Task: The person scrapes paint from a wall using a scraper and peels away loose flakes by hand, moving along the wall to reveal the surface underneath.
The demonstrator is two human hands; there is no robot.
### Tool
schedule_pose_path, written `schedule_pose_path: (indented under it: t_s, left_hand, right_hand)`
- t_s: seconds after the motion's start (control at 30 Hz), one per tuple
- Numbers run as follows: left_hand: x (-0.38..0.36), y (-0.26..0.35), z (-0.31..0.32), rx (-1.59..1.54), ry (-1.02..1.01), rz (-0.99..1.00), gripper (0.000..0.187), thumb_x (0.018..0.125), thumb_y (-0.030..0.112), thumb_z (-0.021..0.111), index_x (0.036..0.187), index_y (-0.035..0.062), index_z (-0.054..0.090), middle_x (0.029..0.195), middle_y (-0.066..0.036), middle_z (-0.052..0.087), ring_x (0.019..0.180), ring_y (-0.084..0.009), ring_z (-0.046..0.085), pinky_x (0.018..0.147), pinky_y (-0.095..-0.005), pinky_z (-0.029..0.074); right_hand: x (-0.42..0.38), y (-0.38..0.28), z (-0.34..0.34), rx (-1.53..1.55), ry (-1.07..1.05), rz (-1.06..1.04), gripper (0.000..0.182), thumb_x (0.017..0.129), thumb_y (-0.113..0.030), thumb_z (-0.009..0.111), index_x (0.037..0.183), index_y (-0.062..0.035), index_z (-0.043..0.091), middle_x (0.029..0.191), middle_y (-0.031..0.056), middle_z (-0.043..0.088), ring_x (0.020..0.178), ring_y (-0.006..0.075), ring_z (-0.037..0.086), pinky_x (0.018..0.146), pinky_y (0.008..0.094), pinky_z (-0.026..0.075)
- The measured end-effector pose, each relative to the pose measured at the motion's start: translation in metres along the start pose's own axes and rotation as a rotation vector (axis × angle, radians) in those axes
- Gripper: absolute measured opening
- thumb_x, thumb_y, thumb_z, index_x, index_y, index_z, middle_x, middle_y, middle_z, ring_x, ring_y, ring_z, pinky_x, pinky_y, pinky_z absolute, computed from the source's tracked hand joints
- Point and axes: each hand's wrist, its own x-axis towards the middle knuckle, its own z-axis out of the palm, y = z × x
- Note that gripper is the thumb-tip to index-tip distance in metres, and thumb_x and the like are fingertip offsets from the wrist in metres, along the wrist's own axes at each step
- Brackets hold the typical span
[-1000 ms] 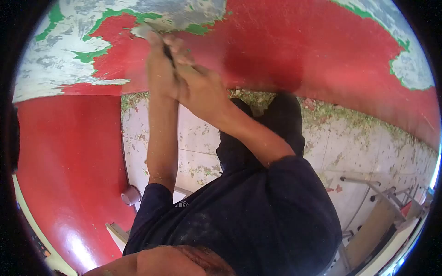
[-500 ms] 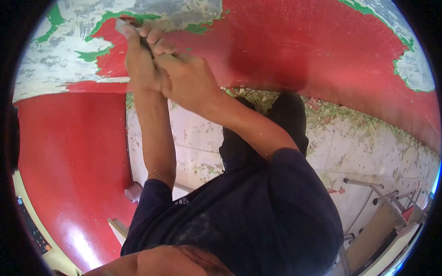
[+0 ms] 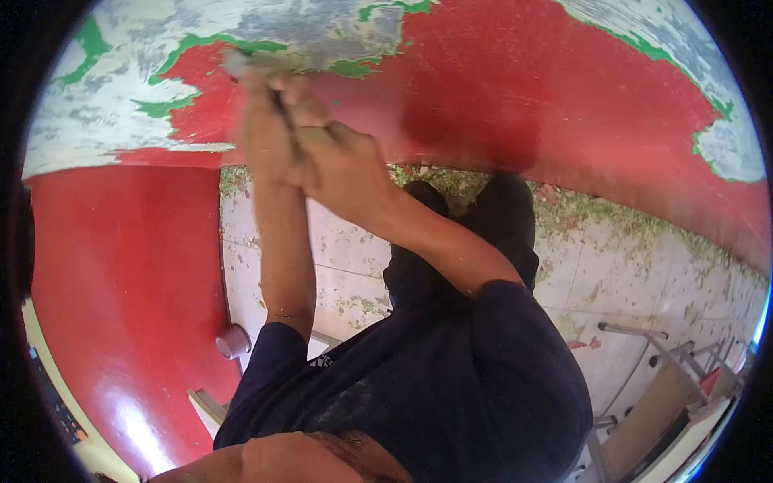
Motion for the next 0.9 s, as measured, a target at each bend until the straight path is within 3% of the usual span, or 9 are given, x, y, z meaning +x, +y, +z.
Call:
schedule_pose_path:
  t_s: [0.07,0.13,0.3,0.43,0.6,0.63,0.7,0.83,0.9]
  left_hand:
    - [-0.003,0.001,0.001,0.075,0.056,-0.011,0.043,0.099,0.052,0.035,0.082,0.0130,0.044,0.067,0.000,0.044,0.051,-0.0128,0.044,0.049,-0.0272,0.042]
    - [-0.007,-0.003,-0.001,0.283,0.175,-0.016,0.045,0.098,0.050,0.039,0.082,0.0081,0.046,0.066,-0.005,0.048,0.051,-0.0175,0.049,0.047,-0.0295,0.043]
    - [-0.007,-0.011,0.002,0.024,0.143,-0.092,0.044,0.098,0.050,0.040,0.083,0.0088,0.045,0.067,-0.005,0.048,0.050,-0.0174,0.048,0.048,-0.0297,0.044]
    - [-0.014,-0.013,0.000,0.010,0.160,-0.127,0.044,0.098,0.050,0.039,0.083,0.0096,0.044,0.068,-0.004,0.047,0.050,-0.0159,0.047,0.048,-0.0289,0.044]
    - [0.001,0.015,-0.005,-0.009,0.146,0.040,0.043,0.098,0.050,0.038,0.082,0.0111,0.042,0.066,-0.004,0.046,0.049,-0.0160,0.046,0.047,-0.0290,0.044]
    - [-0.007,0.008,-0.010,0.013,0.172,-0.030,0.042,0.098,0.050,0.038,0.082,0.0114,0.042,0.065,-0.004,0.046,0.049,-0.0161,0.046,0.047,-0.0290,0.044]
    - [-0.005,-0.010,-0.014,0.047,0.185,-0.125,0.042,0.098,0.050,0.039,0.082,0.0121,0.042,0.064,-0.003,0.045,0.048,-0.0163,0.046,0.047,-0.0288,0.044]
    - [-0.002,-0.010,-0.002,0.059,0.239,-0.047,0.041,0.098,0.052,0.039,0.077,0.0170,0.043,0.061,0.001,0.041,0.048,-0.0106,0.043,0.044,-0.0258,0.038]
    - [-0.002,0.008,-0.007,-0.006,0.148,-0.013,0.040,0.099,0.050,0.036,0.082,0.0142,0.042,0.063,-0.002,0.045,0.047,-0.0147,0.044,0.046,-0.0285,0.043]
  right_hand:
    - [0.012,-0.004,0.008,0.010,-0.035,-0.081,0.043,0.079,0.008,0.055,0.122,0.0049,0.055,0.093,0.0268,0.061,0.075,0.0380,0.064,0.063,0.0375,0.051]
    - [-0.001,0.001,0.012,0.025,0.116,-0.090,0.040,0.078,0.001,0.059,0.118,0.0026,0.056,0.088,0.0249,0.061,0.073,0.0394,0.063,0.059,0.0418,0.051]
    - [-0.010,0.008,0.005,0.016,-0.048,0.015,0.028,0.079,0.001,0.058,0.107,0.0016,0.059,0.083,0.0248,0.061,0.071,0.0391,0.063,0.061,0.0438,0.054]
    - [-0.015,0.008,0.002,0.132,0.034,0.011,0.047,0.076,0.010,0.055,0.122,0.0033,0.055,0.081,0.0260,0.058,0.069,0.0416,0.060,0.059,0.0429,0.049]
    - [0.009,0.001,0.008,0.066,-0.066,-0.026,0.039,0.077,0.007,0.056,0.116,0.0022,0.058,0.084,0.0256,0.060,0.074,0.0414,0.062,0.061,0.0427,0.050]
    - [0.011,-0.005,0.010,0.079,-0.105,-0.015,0.036,0.078,0.007,0.057,0.113,0.0019,0.059,0.085,0.0255,0.061,0.074,0.0414,0.062,0.061,0.0424,0.050]
    - [-0.008,-0.001,0.011,0.157,0.048,0.020,0.031,0.077,0.006,0.057,0.108,0.0021,0.059,0.085,0.0251,0.061,0.075,0.0419,0.062,0.061,0.0424,0.050]
    - [0.000,0.004,0.005,0.130,-0.062,0.040,0.035,0.077,0.005,0.058,0.112,0.0023,0.058,0.089,0.0265,0.061,0.077,0.0435,0.061,0.062,0.0429,0.050]
    - [0.009,-0.006,0.008,0.116,-0.077,-0.017,0.038,0.078,0.005,0.058,0.116,0.0026,0.057,0.093,0.0279,0.060,0.079,0.0436,0.061,0.062,0.0431,0.050]
